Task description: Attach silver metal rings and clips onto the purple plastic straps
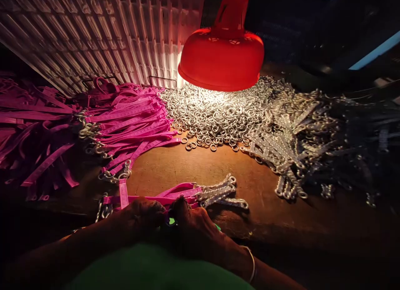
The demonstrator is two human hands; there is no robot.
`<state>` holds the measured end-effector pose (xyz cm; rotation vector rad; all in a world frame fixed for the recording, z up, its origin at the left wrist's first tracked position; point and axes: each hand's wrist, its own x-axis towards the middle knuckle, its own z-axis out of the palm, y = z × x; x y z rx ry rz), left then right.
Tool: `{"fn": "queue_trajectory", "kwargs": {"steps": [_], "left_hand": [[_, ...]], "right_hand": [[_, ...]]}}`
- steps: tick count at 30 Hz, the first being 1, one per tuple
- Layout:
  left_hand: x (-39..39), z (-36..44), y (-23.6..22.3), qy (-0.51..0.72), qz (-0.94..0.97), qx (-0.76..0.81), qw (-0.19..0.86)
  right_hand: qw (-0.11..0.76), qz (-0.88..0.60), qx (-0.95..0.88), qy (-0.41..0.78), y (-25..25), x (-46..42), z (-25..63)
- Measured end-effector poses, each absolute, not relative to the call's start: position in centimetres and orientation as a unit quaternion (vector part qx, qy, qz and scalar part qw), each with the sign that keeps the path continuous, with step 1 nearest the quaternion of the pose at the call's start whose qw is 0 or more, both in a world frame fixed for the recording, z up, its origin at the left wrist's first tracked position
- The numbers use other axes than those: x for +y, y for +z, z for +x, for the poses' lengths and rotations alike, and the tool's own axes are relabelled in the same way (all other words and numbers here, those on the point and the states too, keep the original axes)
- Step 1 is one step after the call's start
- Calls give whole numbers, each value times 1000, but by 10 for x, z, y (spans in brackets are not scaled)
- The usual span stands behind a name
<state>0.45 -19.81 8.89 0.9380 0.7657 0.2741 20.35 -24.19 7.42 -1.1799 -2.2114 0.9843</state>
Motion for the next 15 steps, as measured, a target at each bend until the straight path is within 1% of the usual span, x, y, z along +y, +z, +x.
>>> {"fn": "queue_trajectory", "kwargs": {"steps": [4, 9, 12, 15], "left_hand": [[-208, 5, 81, 140, 391, 340, 843], [-208, 7, 82, 166, 430, 345, 818], [-202, 10, 87, 166, 429, 349, 817], [-195, 15, 87, 158, 402, 337, 837]], "right_hand": [[227, -438, -763, 418, 69, -244, 199], [222, -449, -744, 443, 64, -239, 195], [203, -435, -739, 474, 65, -234, 195], [165, -431, -715, 525, 68, -229, 195]]}}
